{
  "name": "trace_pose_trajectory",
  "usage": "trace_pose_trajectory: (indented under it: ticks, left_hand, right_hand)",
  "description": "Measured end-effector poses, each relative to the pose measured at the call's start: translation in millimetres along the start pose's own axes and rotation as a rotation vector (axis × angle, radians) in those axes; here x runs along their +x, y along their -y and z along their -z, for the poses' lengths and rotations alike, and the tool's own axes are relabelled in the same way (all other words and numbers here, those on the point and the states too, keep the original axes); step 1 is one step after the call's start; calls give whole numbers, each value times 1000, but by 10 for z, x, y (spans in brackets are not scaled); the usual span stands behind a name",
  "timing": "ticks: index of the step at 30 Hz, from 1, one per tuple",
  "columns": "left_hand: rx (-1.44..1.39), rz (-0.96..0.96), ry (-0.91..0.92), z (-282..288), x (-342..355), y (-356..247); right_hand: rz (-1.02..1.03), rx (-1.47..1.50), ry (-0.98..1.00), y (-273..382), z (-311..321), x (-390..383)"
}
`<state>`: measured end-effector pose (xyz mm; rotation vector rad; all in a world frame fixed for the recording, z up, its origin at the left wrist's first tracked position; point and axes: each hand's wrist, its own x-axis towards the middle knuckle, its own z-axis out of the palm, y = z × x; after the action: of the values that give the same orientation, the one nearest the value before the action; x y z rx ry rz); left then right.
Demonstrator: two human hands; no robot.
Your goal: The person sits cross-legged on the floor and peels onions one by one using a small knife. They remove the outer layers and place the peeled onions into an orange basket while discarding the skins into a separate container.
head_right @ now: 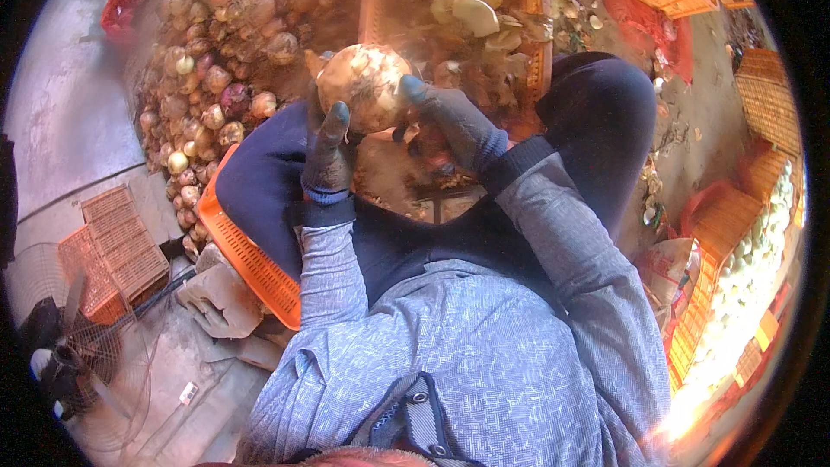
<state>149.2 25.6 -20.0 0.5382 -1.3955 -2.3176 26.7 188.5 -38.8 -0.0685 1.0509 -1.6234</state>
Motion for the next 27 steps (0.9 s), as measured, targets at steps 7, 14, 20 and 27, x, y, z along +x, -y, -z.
trace_pose_trajectory:
  ticks: [7,14,20,27]
  left_hand:
    - [-472,189,-115,80,85,136]
    - [-369,-2,-185,206,89,51]
    - [-683,95,54,428,99,173]
    - [-936,175,190,459,71,232]
  right_hand:
    - [-33,-159,54,-70,-139,-2]
    - [-10,-707,213,860,-122,-499]
    - [72,-1191,448,1425,-132,-486]
    - [52,-1144,640,1544,-42,-404]
